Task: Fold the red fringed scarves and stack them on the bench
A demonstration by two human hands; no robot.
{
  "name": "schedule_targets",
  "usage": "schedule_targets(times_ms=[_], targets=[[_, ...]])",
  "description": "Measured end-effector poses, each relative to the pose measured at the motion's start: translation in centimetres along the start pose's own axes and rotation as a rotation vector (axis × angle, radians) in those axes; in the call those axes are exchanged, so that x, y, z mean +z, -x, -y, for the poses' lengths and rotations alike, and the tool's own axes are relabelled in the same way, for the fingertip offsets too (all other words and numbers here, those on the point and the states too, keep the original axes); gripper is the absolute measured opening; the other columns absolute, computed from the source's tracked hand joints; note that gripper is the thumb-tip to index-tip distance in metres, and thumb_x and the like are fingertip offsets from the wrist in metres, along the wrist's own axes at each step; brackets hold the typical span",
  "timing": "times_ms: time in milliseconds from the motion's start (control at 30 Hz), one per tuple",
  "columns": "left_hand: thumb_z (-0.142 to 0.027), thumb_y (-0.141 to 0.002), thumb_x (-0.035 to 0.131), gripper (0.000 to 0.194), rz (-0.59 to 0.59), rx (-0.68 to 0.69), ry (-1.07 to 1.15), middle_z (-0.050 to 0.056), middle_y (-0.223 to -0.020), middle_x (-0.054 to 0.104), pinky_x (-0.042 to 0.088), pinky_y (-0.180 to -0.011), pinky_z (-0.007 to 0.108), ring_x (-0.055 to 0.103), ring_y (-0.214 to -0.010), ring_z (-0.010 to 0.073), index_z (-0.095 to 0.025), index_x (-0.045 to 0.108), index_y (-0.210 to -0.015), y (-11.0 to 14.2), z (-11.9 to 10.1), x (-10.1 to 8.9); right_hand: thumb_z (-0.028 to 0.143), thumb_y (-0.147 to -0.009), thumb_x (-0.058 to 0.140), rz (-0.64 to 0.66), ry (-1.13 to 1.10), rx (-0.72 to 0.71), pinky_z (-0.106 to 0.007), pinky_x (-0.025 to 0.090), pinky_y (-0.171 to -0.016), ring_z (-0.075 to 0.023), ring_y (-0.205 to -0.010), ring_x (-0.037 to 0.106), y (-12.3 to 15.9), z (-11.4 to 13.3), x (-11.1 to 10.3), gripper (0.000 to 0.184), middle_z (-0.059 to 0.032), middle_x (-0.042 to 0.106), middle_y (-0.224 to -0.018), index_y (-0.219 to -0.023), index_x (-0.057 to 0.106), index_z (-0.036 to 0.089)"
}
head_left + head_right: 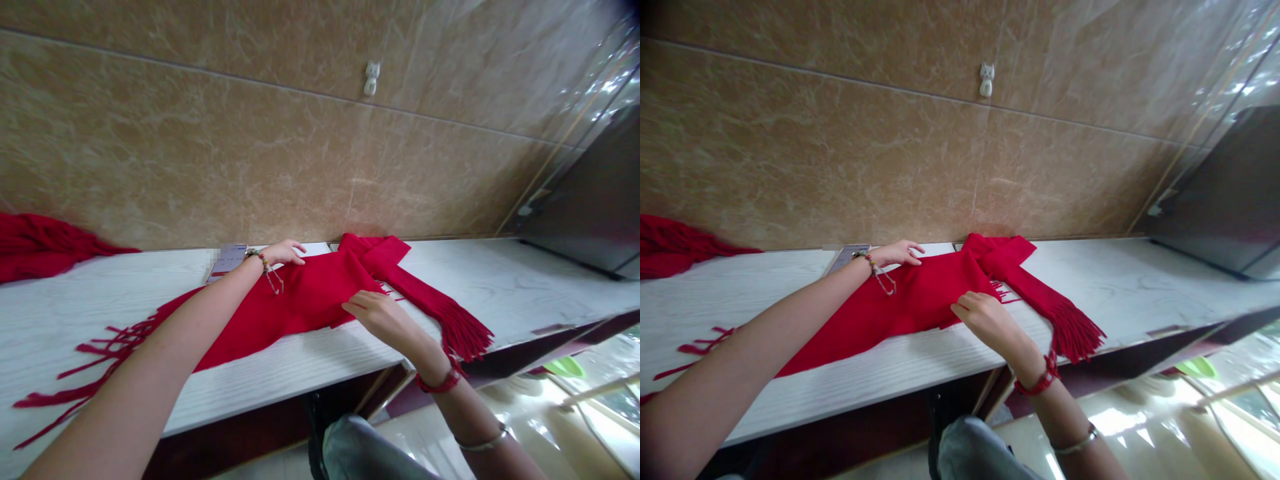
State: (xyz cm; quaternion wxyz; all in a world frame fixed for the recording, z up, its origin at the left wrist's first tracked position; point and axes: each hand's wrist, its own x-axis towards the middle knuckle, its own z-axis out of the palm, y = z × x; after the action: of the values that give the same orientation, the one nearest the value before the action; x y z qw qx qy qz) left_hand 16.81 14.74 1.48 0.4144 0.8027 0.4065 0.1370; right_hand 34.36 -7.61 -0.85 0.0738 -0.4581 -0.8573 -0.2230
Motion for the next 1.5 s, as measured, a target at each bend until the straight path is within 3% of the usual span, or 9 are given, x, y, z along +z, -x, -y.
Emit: schedule_targets(times_ms=[200,367,533,767,933,1133,1267,1367,1500], targets=[[-0.027,-0.06,0.072,0.047,0.05,-0.004,0.04,-0.002,-0.063,0.06,0.036,-0.055,0.02,0.05,-0.059,0.0108,-0.012,0.062,-0.104,-0.1,-0.2,0.3,0.007,-0.087,0.044,-0.077,0.028,0.052,-0.03,0.038,-0.063,-0.0176,-0.07,0.051,-0.2,0.2,0.6,0.021,-0.0054,0.058,-0.074,-0.075,0.059,0.015],[-0.022,-0.054,0.076,0.049,-0.065,-0.008,-0.011,-0.001,-0.063,0.061,0.038,-0.057,0.021,0.052,-0.061,0.0122,-0.009,0.063,-0.1,-1.0,-0.6,0.3,0.009,-0.089,0.04,-0.155,-0.037,0.053,-0.029,0.038,-0.066,-0.017,-0.07,0.05,0.2,0.0,0.6,0.024,-0.006,0.059,-0.074,-0.075,0.059,0.015],[-0.024,-0.053,0.078,0.052,-0.1,0.067,0.108,0.004,-0.082,0.066,0.043,-0.066,0.022,0.056,-0.071,0.0131,-0.011,0.062,-0.101,-1.6,-0.5,0.2,0.012,-0.09,0.04,-0.2,-0.066,0.063,-0.029,0.037,-0.065,-0.0165,-0.067,0.048,0.5,-0.1,1.1,0.024,-0.0052,0.057,-0.071,-0.078,0.06,0.015],[-0.04,-0.063,0.068,0.039,-0.036,0.063,-0.072,0.005,-0.087,0.068,0.041,-0.07,0.022,0.057,-0.081,0.0177,-0.012,0.066,-0.09,-1.2,1.5,0.9,0.011,-0.088,0.045,-0.108,-0.039,0.081,-0.029,0.037,-0.063,-0.0167,-0.067,0.05,0.7,-0.4,1.9,0.02,-0.0046,0.058,-0.073,-0.077,0.061,0.016],[-0.04,-0.063,0.066,0.042,0.024,0.047,-0.102,0.005,-0.095,0.067,0.042,-0.071,0.021,0.057,-0.086,0.0184,-0.014,0.065,-0.095,0.2,3.6,0.0,0.014,-0.089,0.044,-0.141,-0.062,0.054,-0.029,0.038,-0.066,-0.0167,-0.073,0.052,0.1,0.2,1.7,0.017,-0.0063,0.062,-0.081,-0.094,0.061,0.014],[-0.029,-0.047,0.077,0.061,-0.008,-0.054,0.111,0.002,-0.078,0.066,0.044,-0.063,0.022,0.059,-0.074,0.0167,-0.014,0.06,-0.104,1.6,4.0,-0.5,0.012,-0.088,0.046,-0.225,-0.039,0.043,-0.029,0.034,-0.061,-0.016,-0.062,0.045,-0.7,1.0,2.3,0.022,-0.003,0.056,-0.064,-0.071,0.06,0.015],[-0.027,-0.048,0.076,0.066,-0.009,-0.058,0.154,0.005,-0.088,0.067,0.045,-0.07,0.023,0.06,-0.081,0.0176,-0.012,0.056,-0.109,1.8,3.8,-0.9,0.013,-0.089,0.044,-0.247,-0.076,0.092,-0.028,0.034,-0.062,-0.0152,-0.062,0.044,-0.3,0.7,2.2,0.027,-0.0021,0.054,-0.063,-0.067,0.058,0.016],[-0.032,-0.057,0.072,0.068,0.013,-0.065,0.01,0.008,-0.097,0.066,0.046,-0.074,0.025,0.061,-0.085,0.0197,-0.011,0.051,-0.118,1.8,3.8,-0.6,0.014,-0.088,0.047,-0.186,-0.068,0.05,-0.029,0.035,-0.065,-0.0158,-0.068,0.047,-0.4,0.9,2.0,0.018,-0.0028,0.057,-0.07,-0.076,0.06,0.015],[-0.037,-0.074,0.059,0.056,-0.186,0.136,-0.384,0.013,-0.115,0.058,0.039,-0.09,0.029,0.055,-0.104,0.0236,-0.01,0.049,-0.122,2.1,2.8,1.4,0.017,-0.089,0.047,-0.167,-0.011,-0.019,-0.03,0.035,-0.067,-0.017,-0.074,0.048,-1.2,1.7,1.9,0.014,-0.0047,0.059,-0.079,-0.088,0.061,0.014]])
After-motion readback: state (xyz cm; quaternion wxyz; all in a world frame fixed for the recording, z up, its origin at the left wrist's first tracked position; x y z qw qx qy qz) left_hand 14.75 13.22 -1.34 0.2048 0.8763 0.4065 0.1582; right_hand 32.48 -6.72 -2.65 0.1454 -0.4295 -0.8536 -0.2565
